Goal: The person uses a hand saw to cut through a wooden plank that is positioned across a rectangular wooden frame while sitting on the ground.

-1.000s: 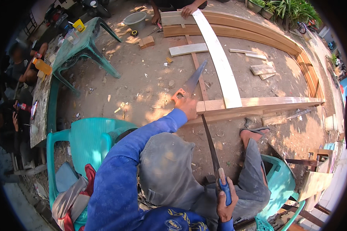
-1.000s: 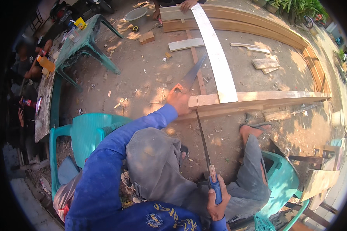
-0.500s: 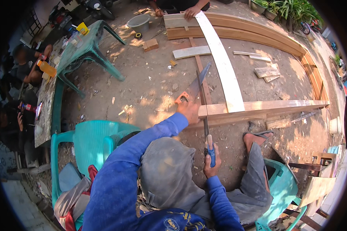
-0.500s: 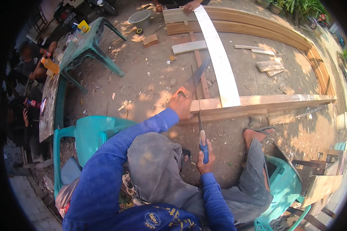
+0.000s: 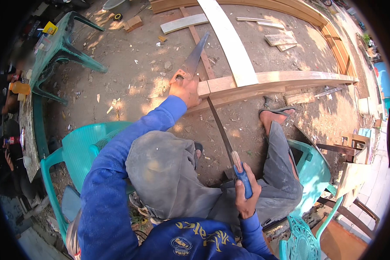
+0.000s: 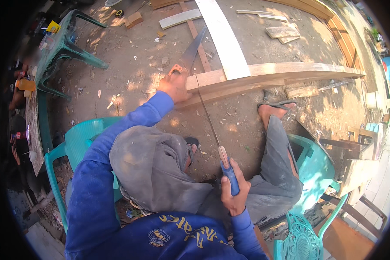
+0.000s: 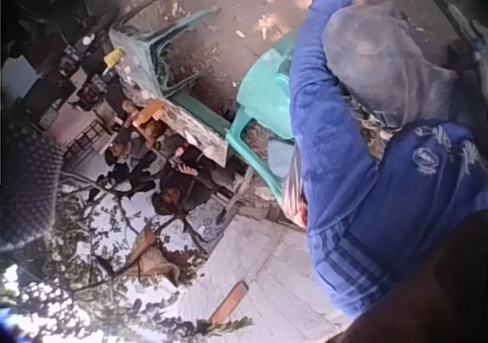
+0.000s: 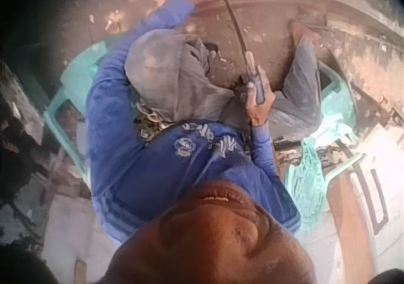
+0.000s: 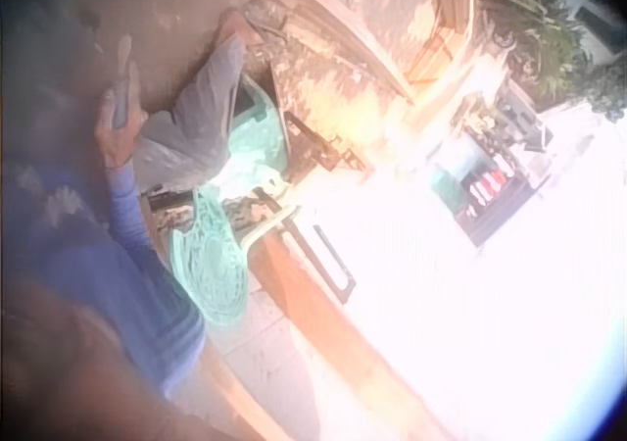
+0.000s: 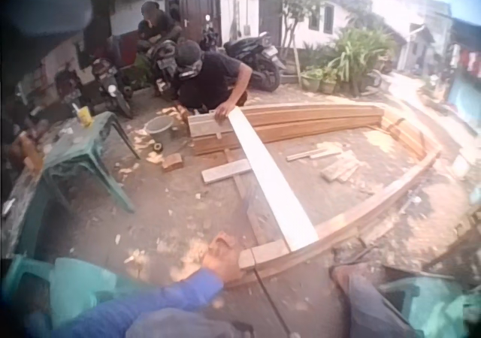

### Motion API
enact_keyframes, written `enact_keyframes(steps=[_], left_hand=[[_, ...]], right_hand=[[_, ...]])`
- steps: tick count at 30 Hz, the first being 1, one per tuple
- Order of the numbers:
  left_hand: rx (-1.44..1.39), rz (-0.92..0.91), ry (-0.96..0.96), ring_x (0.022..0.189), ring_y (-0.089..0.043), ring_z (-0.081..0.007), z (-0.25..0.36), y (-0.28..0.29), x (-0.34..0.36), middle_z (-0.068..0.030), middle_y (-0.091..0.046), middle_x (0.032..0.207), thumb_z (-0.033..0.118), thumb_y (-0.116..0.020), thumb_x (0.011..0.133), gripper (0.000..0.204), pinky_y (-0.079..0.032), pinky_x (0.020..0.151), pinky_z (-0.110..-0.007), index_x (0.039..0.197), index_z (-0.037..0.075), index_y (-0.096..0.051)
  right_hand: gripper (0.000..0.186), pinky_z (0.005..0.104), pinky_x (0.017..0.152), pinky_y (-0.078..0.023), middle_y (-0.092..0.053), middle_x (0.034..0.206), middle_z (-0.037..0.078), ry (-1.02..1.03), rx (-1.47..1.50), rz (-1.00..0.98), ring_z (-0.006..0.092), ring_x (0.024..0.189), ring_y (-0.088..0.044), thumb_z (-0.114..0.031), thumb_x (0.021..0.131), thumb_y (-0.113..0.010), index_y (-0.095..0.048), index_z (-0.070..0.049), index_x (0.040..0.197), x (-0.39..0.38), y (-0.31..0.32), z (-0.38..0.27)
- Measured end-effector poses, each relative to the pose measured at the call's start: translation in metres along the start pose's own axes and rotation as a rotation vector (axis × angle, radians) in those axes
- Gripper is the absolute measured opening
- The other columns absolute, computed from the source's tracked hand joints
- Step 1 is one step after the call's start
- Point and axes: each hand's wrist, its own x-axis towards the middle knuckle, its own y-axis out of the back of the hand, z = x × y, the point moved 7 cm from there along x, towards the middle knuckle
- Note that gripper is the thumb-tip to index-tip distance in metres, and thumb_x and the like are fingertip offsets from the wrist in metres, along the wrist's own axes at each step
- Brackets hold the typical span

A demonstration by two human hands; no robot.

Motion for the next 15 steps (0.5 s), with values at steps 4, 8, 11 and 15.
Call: enact_keyframes(steps=[4,8,11,15], left_hand=[[0.015,0.064,-0.026,0.111,-0.069,-0.0381,0.006,-0.002,0.001,-0.0196,-0.071,0.117,0.043,-0.081,0.076,0.074,-0.056,0.095,-0.048,0.136,0.008,-0.054],[0.034,0.095,-0.02,0.112,-0.068,-0.0389,0.003,0.006,0.0,-0.0192,-0.07,0.118,0.043,-0.081,0.076,0.073,-0.055,0.097,-0.048,0.136,0.01,-0.055],[-0.018,0.003,-0.024,0.113,-0.067,-0.0399,0.017,0.005,0.003,-0.0186,-0.071,0.118,0.043,-0.081,0.075,0.072,-0.054,0.098,-0.049,0.135,0.011,-0.057],[0.003,0.054,0.007,0.112,-0.068,-0.0401,-0.007,0.001,0.001,-0.0185,-0.071,0.117,0.044,-0.081,0.074,0.071,-0.054,0.097,-0.049,0.134,0.012,-0.058]], right_hand=[[0.05,0.0349,0.086,-0.056,-0.073,0.119,0.023,0.298,0.014,0.073,0.0249,0.098,-0.075,-0.011,0.092,-0.064,-0.06,-0.002,0.141,0.114,-0.066,0.035],[0.054,0.0408,0.096,-0.055,-0.069,0.128,0.025,0.291,0.079,0.058,0.0352,0.115,-0.071,-0.016,0.093,-0.063,-0.055,-0.004,0.145,0.099,-0.084,0.071],[0.054,0.0407,0.095,-0.055,-0.067,0.131,0.026,0.457,0.016,0.168,0.0381,0.113,-0.071,-0.018,0.094,-0.062,-0.055,-0.005,0.145,0.089,-0.085,0.103],[0.055,0.0353,0.095,-0.054,-0.068,0.129,0.026,0.106,0.104,0.008,0.0318,0.108,-0.073,-0.014,0.092,-0.064,-0.054,0.001,0.145,0.07,-0.057,0.028]])
